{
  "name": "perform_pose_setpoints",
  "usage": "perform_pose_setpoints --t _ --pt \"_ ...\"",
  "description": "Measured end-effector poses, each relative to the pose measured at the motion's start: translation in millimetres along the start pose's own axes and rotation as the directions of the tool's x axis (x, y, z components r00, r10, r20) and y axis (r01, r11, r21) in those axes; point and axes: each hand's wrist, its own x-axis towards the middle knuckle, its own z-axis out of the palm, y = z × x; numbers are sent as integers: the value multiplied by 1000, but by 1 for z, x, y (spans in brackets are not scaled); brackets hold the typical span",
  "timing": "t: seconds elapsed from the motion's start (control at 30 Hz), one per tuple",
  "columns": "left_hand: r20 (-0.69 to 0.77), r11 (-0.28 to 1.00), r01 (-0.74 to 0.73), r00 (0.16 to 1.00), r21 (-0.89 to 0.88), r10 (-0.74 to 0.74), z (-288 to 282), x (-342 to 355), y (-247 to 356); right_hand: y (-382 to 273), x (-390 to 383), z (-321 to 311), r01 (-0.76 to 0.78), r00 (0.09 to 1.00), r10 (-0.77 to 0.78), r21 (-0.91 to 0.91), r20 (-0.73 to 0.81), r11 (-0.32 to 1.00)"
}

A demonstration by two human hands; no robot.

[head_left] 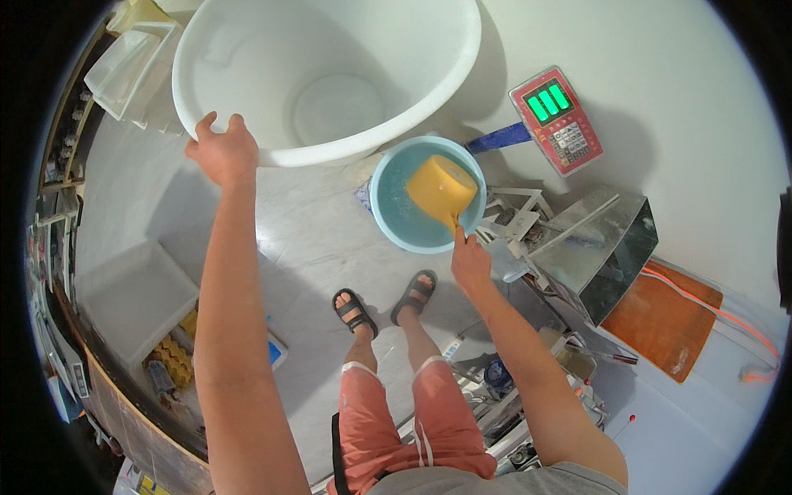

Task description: The person scoops water from a large white bucket into a blue basin using a yellow scoop, then adds a powdered ingredient from a small packet. They stir the mixture in the basin, pour it into the large bucket, and later scoop flour from a large sack into the blue basin before transferring it into a metal hopper.

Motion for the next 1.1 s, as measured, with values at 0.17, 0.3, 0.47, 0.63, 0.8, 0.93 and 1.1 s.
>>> perform_pose_setpoints --t 0.17,0.3,0.47,0.63,0.8,0.93,1.1 --pt "2 999 33 999 -7 -33 1 0 5 -10 36 32 12 997 -3 -121 71 993" --pt "-12 999 20 1000 -33 -21 4 3 -2 -21 62 56 -3 992 14 -92 124 996" --pt "-32 998 -57 998 -18 57 19 8 -2 -5 100 94 -48 995 42 60 90 997" --pt "-23 997 -72 997 -35 71 21 26 -28 -31 124 92 43 992 -37 -47 119 998" --pt "-97 981 -134 988 -137 121 23 31 -36 -39 137 109 79 995 -82 44 50 996" --pt "-33 976 -52 998 -210 46 25 26 -26 -44 151 111 40 975 -51 53 215 998" --pt "-66 968 -69 996 -242 55 17 27 -30 -37 156 104 -135 962 50 310 268 941"
